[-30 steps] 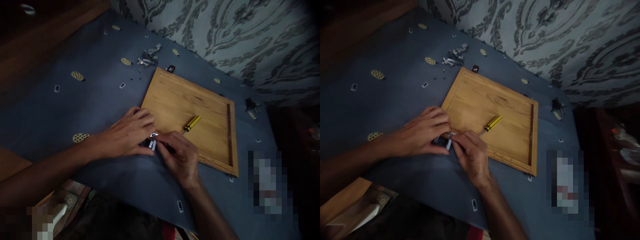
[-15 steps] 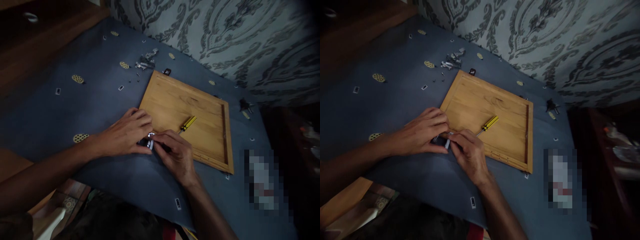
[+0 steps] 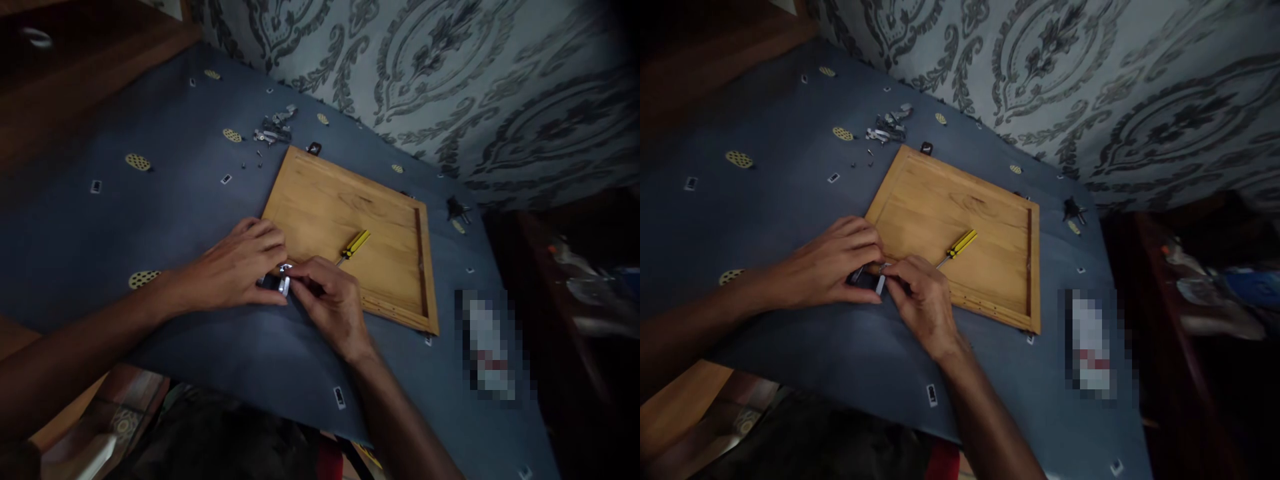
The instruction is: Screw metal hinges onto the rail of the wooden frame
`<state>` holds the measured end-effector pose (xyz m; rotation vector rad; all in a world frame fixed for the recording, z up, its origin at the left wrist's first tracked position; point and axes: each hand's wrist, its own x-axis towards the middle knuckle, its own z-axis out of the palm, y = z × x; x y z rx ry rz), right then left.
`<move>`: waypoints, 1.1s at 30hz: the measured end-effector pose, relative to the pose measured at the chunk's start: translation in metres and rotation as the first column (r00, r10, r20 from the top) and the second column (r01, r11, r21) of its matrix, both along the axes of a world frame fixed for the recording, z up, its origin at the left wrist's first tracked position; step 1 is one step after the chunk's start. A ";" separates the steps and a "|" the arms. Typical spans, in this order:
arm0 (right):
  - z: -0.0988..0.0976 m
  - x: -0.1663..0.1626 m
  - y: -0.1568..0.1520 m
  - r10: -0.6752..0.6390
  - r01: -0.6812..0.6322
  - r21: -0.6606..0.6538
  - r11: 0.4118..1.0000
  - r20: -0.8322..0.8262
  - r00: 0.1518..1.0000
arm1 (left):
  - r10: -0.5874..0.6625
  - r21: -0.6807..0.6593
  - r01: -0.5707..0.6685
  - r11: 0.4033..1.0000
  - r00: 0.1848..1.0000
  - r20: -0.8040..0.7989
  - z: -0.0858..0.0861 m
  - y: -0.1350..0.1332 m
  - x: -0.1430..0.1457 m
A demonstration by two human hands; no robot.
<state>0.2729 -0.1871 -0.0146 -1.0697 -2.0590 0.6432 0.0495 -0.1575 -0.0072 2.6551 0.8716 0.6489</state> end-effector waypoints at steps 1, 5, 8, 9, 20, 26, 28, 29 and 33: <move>0.000 0.001 0.000 -0.004 0.004 -0.013 1.000 -0.004 1.000 | -0.003 -0.001 0.003 1.000 1.000 -0.003 0.000 0.000 0.000; 0.000 0.003 0.001 -0.005 0.002 -0.062 0.998 -0.048 0.999 | 0.000 -0.010 0.000 1.000 1.000 0.005 0.000 0.000 0.000; 0.001 0.004 0.002 0.013 -0.023 -0.100 0.995 -0.099 0.995 | 0.014 -0.027 -0.014 1.000 1.000 0.010 0.000 -0.001 0.001; 0.002 0.005 0.003 0.020 -0.034 -0.116 0.993 -0.115 0.993 | 0.017 -0.034 -0.016 0.999 1.000 0.013 0.000 -0.001 0.001; 0.014 0.016 0.009 0.037 -0.040 -0.124 0.991 -0.024 0.999 | 0.025 -0.027 -0.025 0.999 1.000 0.006 0.001 -0.002 0.000; 0.015 0.022 0.012 0.100 -0.097 -0.111 0.989 0.027 0.995 | 0.018 -0.024 -0.018 1.000 1.000 0.010 0.001 -0.001 0.001; 0.015 0.023 0.013 0.107 -0.101 -0.102 0.990 0.055 0.993 | 0.020 -0.014 -0.020 1.000 1.000 0.012 0.001 -0.001 0.001; 0.015 0.022 0.013 0.108 -0.102 -0.098 0.990 0.067 0.992 | 0.018 -0.010 -0.018 1.000 1.000 0.011 0.001 -0.001 0.001; 0.014 0.021 0.012 0.118 -0.111 -0.077 0.991 0.088 0.989 | 0.014 -0.016 -0.014 1.000 1.000 0.007 0.000 -0.001 0.001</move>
